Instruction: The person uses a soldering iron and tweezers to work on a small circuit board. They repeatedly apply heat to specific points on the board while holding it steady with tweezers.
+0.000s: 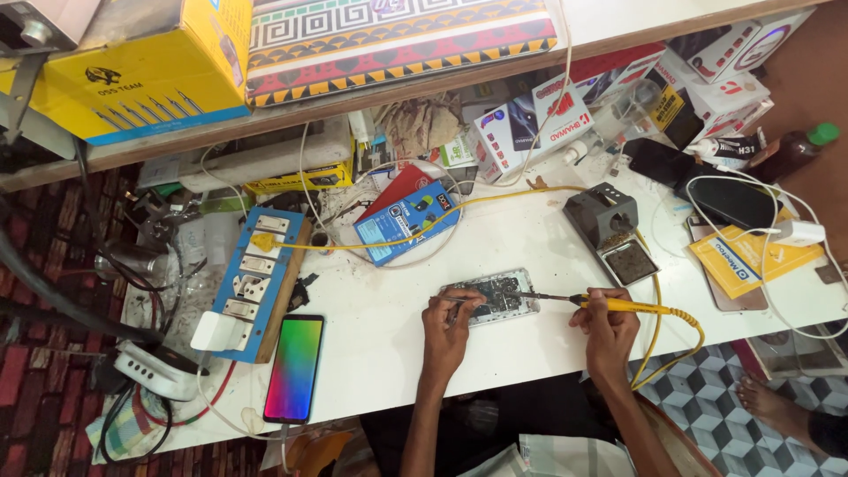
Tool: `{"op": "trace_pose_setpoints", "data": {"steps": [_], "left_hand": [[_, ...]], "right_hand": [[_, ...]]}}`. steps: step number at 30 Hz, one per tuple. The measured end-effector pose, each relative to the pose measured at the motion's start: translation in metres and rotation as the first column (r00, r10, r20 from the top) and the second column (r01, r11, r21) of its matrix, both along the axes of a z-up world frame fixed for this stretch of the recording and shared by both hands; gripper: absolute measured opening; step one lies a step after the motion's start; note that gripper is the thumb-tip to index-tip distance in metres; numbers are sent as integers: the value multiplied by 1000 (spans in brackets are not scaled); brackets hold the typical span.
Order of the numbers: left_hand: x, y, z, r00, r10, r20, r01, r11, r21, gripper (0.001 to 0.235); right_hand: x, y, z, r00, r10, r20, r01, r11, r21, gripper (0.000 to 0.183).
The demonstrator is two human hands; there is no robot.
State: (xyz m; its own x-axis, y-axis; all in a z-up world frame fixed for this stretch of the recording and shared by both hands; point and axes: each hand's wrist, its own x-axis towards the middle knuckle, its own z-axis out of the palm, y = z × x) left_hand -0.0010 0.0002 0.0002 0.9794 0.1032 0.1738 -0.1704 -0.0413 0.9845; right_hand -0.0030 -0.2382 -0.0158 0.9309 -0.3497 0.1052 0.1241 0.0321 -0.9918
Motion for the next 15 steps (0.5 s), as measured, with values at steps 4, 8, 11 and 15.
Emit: {"op": "trace_pose_setpoints", "data": {"steps": [4,8,11,15], "left_hand": [[1,0,1,997,9,-73,-8,1000,11,10],[3,0,1,1000,-6,-15,6,1000,-2,9],[0,0,-1,1000,-7,3,7,1000,-17,9],[1,0,-3,996,33,-85,-27,998,63,8]], "right_hand": [[2,-1,-2,1000,3,23,-4,1000,16,24],[3,-2,-3,1000,-8,15,7,1000,20,25],[0,-2,-5,1000,-12,4,12,1000,17,26],[0,-4,-7,999,9,31,-9,1000,1,26]]}}
